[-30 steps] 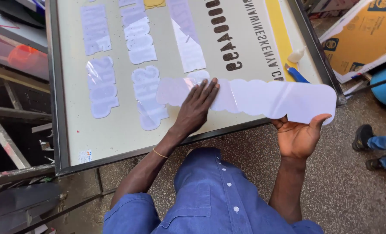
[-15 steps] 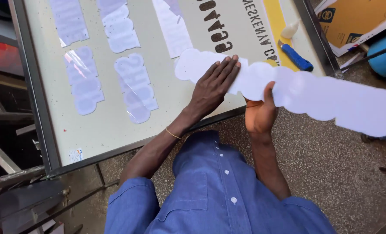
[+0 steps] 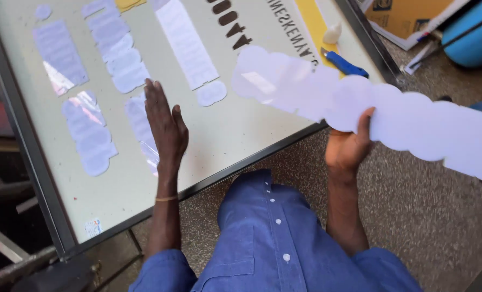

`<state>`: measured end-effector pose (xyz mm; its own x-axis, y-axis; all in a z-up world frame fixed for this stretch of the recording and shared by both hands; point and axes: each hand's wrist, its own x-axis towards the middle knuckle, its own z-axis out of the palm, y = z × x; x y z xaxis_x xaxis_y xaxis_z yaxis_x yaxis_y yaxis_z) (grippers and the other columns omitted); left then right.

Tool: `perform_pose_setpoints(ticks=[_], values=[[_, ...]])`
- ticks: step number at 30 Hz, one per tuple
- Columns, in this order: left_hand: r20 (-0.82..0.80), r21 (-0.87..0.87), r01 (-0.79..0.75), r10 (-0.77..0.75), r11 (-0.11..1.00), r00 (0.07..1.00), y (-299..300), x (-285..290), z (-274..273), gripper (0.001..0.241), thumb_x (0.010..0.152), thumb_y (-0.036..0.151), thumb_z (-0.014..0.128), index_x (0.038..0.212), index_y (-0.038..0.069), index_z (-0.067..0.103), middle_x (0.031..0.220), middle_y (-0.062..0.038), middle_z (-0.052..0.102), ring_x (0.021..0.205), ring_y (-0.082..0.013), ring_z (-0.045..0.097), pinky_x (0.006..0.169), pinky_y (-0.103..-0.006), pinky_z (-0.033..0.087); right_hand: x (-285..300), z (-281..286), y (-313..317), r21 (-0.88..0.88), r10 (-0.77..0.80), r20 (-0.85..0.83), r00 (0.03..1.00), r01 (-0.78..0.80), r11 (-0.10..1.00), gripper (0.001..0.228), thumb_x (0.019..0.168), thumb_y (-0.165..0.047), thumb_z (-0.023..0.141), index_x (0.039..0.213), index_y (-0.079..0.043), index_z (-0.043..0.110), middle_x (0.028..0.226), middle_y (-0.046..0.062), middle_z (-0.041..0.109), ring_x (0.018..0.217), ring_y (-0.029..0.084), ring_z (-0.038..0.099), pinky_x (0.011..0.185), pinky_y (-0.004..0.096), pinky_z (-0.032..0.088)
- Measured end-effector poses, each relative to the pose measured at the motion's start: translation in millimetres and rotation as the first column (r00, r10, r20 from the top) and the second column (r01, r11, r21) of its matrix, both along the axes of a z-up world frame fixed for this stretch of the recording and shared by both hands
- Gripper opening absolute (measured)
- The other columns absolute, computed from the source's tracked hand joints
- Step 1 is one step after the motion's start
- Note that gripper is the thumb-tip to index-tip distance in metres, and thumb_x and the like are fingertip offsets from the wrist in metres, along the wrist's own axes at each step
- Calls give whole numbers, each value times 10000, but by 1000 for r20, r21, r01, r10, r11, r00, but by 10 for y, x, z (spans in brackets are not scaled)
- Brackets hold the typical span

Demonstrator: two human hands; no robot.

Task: The person is applying glue to the back of vinyl letters and carefully placing them onto a large sign board, occasionally using a utility knife for adjustments.

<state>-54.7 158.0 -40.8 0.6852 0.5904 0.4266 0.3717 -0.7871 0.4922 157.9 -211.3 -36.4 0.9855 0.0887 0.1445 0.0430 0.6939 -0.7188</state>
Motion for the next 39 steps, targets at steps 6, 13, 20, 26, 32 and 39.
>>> perform_pose_setpoints(ticks=[6, 13, 20, 26, 32, 39], values=[[295, 264, 363, -434, 893, 851, -1164, 430, 30, 752, 1026, 228, 920, 1681, 63, 588, 1810, -308, 381, 1686, -513, 368, 1409, -630, 306, -94, -118, 406, -64, 172, 65, 983, -168, 984, 476, 1289, -478, 587, 1687, -246, 468, 1720, 98, 557, 1591, 358, 553, 1359, 702, 437], [-111, 323, 558, -555, 764, 824, -1813, 753, -18, 837, 1126, 431, 746, 1815, 162, 356, 1896, -99, 302, 1771, -291, 260, 1473, -531, 126, -187, -358, 545, 21, 247, -81, 966, -246, 969, 521, 1212, -486, 636, 1621, -178, 542, 1609, 163, 663, 1500, 363, 651, 1268, 578, 604], [-65, 177, 267, -259, 947, 964, -486, 373, -529, 860, 1008, 155, 931, 1738, 35, 493, 1770, -282, 443, 1631, -483, 432, 1355, -640, 331, -182, -275, 122, 40, 217, -71, 974, -214, 976, 447, 1232, -436, 614, 1628, -230, 593, 1622, 132, 670, 1511, 355, 643, 1293, 651, 567], [54, 103, 141, -147, 985, 988, -688, 149, 95, 629, 1150, 19, 667, 1750, 22, 479, 1842, -216, 363, 1711, -467, 301, 1411, -592, 203, -268, -400, 79, 77, 138, -78, 987, -132, 988, 445, 1242, -352, 629, 1653, -193, 563, 1629, 168, 655, 1522, 398, 613, 1277, 711, 537], [-19, 136, 611, -615, 780, 789, -1748, 582, 85, 638, 1158, 390, 616, 1772, 280, 485, 1892, -34, 324, 1761, -334, 217, 1455, -510, 112, -448, -567, 73, 15, 245, -102, 964, -244, 970, 500, 1242, -313, 633, 1702, -156, 518, 1649, 225, 612, 1525, 461, 559, 1211, 798, 497], [-223, 226, 598, -557, 769, 800, -1395, 538, -695, 1242, 738, -94, 822, 1840, 237, 356, 1928, -82, 201, 1764, -333, 146, 1417, -543, 112, -475, -631, -371, -79, 305, -109, 946, -314, 946, 564, 1227, -340, 620, 1736, -157, 459, 1690, 234, 569, 1538, 471, 552, 1218, 808, 481]])
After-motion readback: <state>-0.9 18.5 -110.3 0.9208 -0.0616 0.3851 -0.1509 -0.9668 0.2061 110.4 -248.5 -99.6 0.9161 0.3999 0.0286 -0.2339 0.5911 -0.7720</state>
